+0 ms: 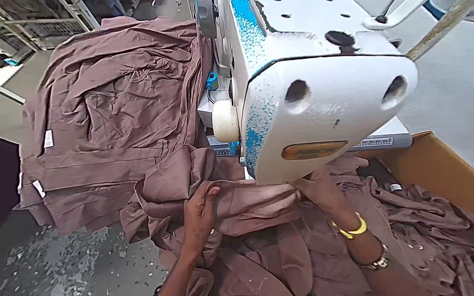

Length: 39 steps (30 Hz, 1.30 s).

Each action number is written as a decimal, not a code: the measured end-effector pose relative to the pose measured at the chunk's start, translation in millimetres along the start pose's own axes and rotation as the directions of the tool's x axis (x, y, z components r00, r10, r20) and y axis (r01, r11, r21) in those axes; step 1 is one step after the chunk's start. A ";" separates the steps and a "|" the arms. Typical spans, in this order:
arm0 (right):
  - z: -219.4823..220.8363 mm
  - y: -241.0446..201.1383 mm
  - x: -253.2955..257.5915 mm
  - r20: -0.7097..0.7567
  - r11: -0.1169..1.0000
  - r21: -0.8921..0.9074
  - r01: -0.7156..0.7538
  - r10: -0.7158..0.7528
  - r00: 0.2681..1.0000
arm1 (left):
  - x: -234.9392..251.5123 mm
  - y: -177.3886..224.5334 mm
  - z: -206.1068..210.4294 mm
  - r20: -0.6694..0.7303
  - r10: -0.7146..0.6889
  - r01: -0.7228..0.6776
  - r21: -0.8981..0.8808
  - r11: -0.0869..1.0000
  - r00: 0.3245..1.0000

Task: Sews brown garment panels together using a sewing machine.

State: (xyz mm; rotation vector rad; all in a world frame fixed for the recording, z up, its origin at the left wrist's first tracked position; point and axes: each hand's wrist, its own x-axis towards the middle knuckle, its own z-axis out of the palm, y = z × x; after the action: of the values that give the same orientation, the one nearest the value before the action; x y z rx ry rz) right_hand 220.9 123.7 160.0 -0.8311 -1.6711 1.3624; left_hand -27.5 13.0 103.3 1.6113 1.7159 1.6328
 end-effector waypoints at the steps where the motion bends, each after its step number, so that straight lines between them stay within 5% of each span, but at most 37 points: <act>1: 3.8 2.1 6.0 -0.029 0.992 -0.124 0.002 -0.006 1.000 | -0.2 -0.9 6.2 0.001 -0.149 0.148 -0.082 0.985 0.989; 5: 19.8 -5.6 20.1 -0.008 0.915 -0.403 -0.005 0.002 1.000 | 5.5 6.8 2.9 0.010 -0.424 0.410 -0.273 0.870 0.906; 17: -1.9 -2.8 19.6 0.070 0.960 -0.272 -0.067 0.089 0.994 | 17.9 14.1 -5.1 0.108 -0.304 0.321 -0.210 0.924 0.947; 22: -17.9 -1.1 14.2 0.103 0.933 -0.355 -0.061 0.104 0.989 | 18.3 13.3 -1.8 0.129 -0.279 0.298 -0.165 0.940 0.951; 27: -63.4 14.4 30.5 -0.248 0.543 -0.835 -0.093 -0.221 0.943 | 14.0 11.8 0.4 0.129 -0.267 0.288 -0.198 0.937 0.955; 33: -64.5 36.0 50.2 -0.065 0.283 -0.959 0.009 -0.252 0.965 | 15.3 9.6 2.9 0.088 -0.261 0.272 -0.173 0.946 0.961; 36: -66.0 40.7 47.3 -0.068 0.323 -0.946 0.038 -0.310 0.948 | 11.4 9.0 0.2 0.091 -0.268 0.279 -0.146 0.949 0.959; 39: -69.0 39.2 36.8 -0.181 0.477 -0.878 0.030 -0.391 0.902 | 9.4 8.8 -3.3 0.108 -0.288 0.299 -0.106 0.948 0.952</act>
State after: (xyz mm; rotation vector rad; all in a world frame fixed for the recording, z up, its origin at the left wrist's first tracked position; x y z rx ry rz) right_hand 265.4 194.6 134.6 -1.2654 -2.0353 0.0373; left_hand -28.9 16.7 116.0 1.2823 1.6816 1.4653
